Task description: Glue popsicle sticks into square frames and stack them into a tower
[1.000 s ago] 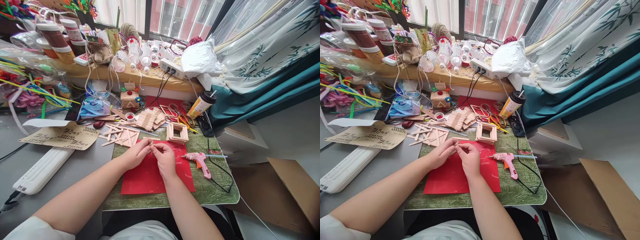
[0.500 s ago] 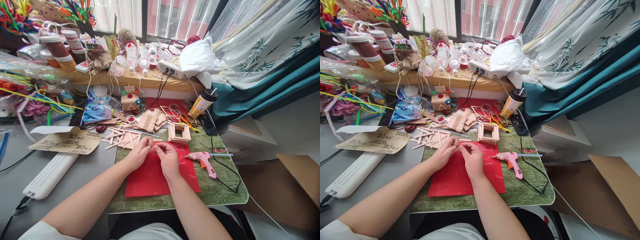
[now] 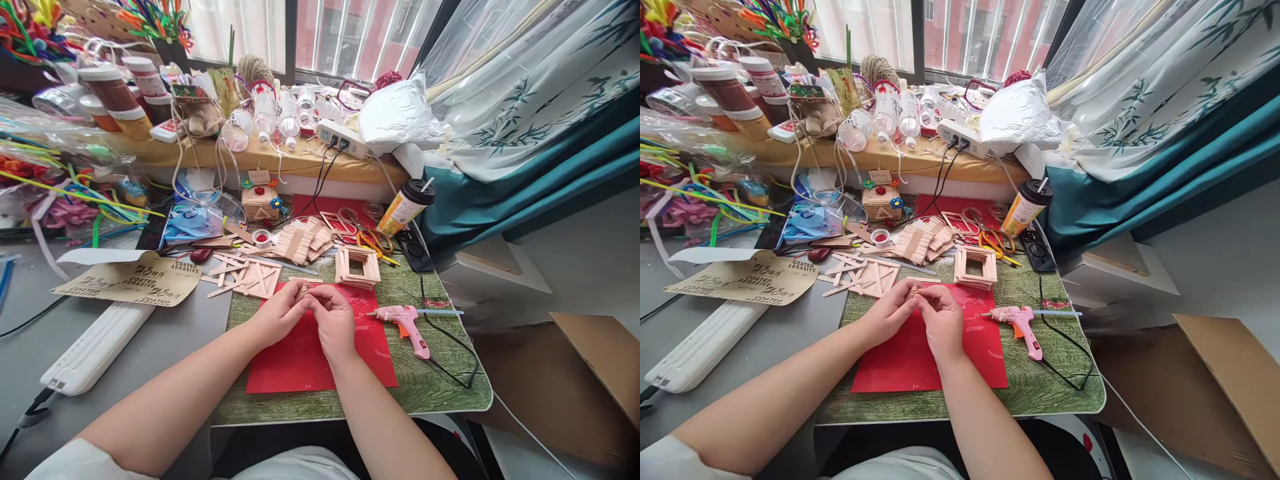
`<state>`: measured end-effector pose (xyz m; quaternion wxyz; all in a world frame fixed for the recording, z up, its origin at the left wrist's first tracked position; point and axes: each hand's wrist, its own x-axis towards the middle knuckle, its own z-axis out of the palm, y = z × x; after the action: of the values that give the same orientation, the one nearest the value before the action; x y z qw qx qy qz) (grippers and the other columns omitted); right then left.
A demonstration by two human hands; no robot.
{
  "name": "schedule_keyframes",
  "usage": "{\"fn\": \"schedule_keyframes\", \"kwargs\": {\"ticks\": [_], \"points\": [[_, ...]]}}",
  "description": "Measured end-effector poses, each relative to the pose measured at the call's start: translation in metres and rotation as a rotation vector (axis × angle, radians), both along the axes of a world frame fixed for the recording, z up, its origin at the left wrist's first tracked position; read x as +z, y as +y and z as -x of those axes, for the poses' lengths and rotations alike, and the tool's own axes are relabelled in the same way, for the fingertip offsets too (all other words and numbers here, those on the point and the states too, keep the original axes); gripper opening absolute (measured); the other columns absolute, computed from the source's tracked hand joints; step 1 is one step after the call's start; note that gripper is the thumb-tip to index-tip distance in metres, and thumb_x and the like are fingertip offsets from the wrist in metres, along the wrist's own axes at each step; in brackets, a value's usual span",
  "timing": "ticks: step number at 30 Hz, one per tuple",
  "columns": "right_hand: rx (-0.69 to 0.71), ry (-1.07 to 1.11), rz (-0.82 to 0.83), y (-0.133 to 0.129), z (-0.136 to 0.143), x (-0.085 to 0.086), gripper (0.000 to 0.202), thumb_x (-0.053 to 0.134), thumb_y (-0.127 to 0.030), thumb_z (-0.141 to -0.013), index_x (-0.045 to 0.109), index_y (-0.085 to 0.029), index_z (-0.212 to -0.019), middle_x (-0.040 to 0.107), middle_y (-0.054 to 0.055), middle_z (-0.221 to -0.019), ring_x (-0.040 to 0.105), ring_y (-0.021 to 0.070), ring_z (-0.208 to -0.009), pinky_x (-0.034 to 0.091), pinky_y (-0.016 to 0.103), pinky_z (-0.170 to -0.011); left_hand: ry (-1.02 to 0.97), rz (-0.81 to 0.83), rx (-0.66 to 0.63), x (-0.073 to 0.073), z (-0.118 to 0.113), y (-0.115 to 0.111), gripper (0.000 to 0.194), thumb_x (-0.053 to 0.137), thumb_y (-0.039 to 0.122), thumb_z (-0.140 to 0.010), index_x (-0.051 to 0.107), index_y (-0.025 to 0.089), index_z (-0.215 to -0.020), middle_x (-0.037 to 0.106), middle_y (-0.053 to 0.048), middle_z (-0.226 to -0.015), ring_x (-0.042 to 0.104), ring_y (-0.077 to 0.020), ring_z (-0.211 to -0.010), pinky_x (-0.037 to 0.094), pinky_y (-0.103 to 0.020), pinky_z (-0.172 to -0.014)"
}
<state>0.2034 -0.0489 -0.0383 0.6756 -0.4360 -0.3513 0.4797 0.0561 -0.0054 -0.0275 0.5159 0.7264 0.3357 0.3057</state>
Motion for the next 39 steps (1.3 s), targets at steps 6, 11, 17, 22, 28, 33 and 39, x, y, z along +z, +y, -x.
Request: {"fn": "schedule_keyframes", "kwargs": {"ticks": [6, 11, 17, 22, 28, 33, 39], "points": [[-0.001, 0.036, 0.010, -0.001, 0.001, 0.001, 0.030, 0.091, -0.031, -0.080, 0.077, -0.024, -0.105, 0.079, 0.003, -0.101, 0.073, 0.0189, -0.092, 0.060, 0.037, -0.090, -0.128, 0.052, -0.048, 0.002, 0.001, -0.002, 0.036, 0.047, 0.047, -0.109, 0.055, 0.021, -0.132, 0.063, -0.011, -0.127, 0.059, -0.0246, -0.117, 0.047, -0.041, -0.108], [0.000, -0.069, 0.012, -0.003, 0.000, 0.000, 0.024, 0.084, -0.033, -0.087, 0.079, -0.024, -0.109, 0.079, 0.006, -0.107, 0.073, 0.0220, -0.101, 0.059, 0.041, -0.096, -0.174, 0.127, -0.007, 0.001, 0.000, -0.004, 0.036, 0.044, 0.048, -0.109, 0.055, 0.019, -0.127, 0.064, -0.009, -0.111, 0.059, -0.0207, -0.098, 0.051, -0.034, -0.088], [-0.030, -0.104, -0.012, -0.004, 0.000, -0.001, 0.012, 0.081, -0.031, -0.089, 0.078, -0.023, -0.098, 0.073, 0.002, -0.099, 0.068, 0.0182, -0.095, 0.056, 0.034, -0.090, -0.135, 0.055, -0.020, 0.003, 0.001, -0.002, 0.024, 0.042, 0.043, -0.110, 0.051, 0.020, -0.111, 0.055, -0.002, -0.096, 0.049, -0.0169, -0.084, 0.046, -0.031, -0.080], [-0.083, -0.038, 0.014, -0.004, -0.004, 0.002, 0.015, 0.077, -0.033, -0.093, 0.073, -0.022, -0.101, 0.071, 0.002, -0.098, 0.067, 0.0154, -0.088, 0.055, 0.032, -0.086, 0.072, -0.057, -0.015, 0.008, 0.004, 0.001, 0.015, 0.044, 0.035, -0.107, 0.047, 0.022, -0.100, 0.049, 0.001, -0.088, 0.045, -0.0168, -0.078, 0.040, -0.031, -0.075], [-0.412, 0.065, -0.066, 0.000, -0.013, 0.008, 0.013, 0.073, -0.034, -0.096, 0.066, -0.024, -0.102, 0.069, -0.001, -0.094, 0.065, 0.0115, -0.075, 0.055, 0.028, -0.077, 0.095, -0.008, 0.101, 0.004, 0.003, 0.006, 0.018, 0.043, 0.038, -0.108, 0.049, 0.022, -0.102, 0.048, 0.002, -0.086, 0.044, -0.0171, -0.077, 0.039, -0.032, -0.074], [-0.114, 0.043, 0.020, 0.001, -0.007, 0.004, 0.019, 0.080, -0.035, -0.090, 0.072, -0.022, -0.101, 0.071, 0.001, -0.089, 0.067, 0.0149, -0.076, 0.058, 0.032, -0.077, -0.064, 0.126, 0.036, 0.004, -0.001, 0.003, 0.026, 0.043, 0.043, -0.109, 0.054, 0.020, -0.115, 0.057, -0.003, -0.103, 0.053, -0.0195, -0.096, 0.046, -0.035, -0.092], [-0.073, -0.153, -0.033, -0.002, -0.005, 0.003, 0.013, 0.080, -0.034, -0.090, 0.078, -0.024, -0.099, 0.070, 0.002, -0.098, 0.067, 0.0187, -0.094, 0.057, 0.035, -0.090, 0.008, 0.069, -0.104, 0.008, -0.004, -0.009, 0.027, 0.052, 0.040, -0.106, 0.050, 0.020, -0.125, 0.060, -0.007, -0.115, 0.059, -0.0227, -0.110, 0.050, -0.038, -0.099]]}}
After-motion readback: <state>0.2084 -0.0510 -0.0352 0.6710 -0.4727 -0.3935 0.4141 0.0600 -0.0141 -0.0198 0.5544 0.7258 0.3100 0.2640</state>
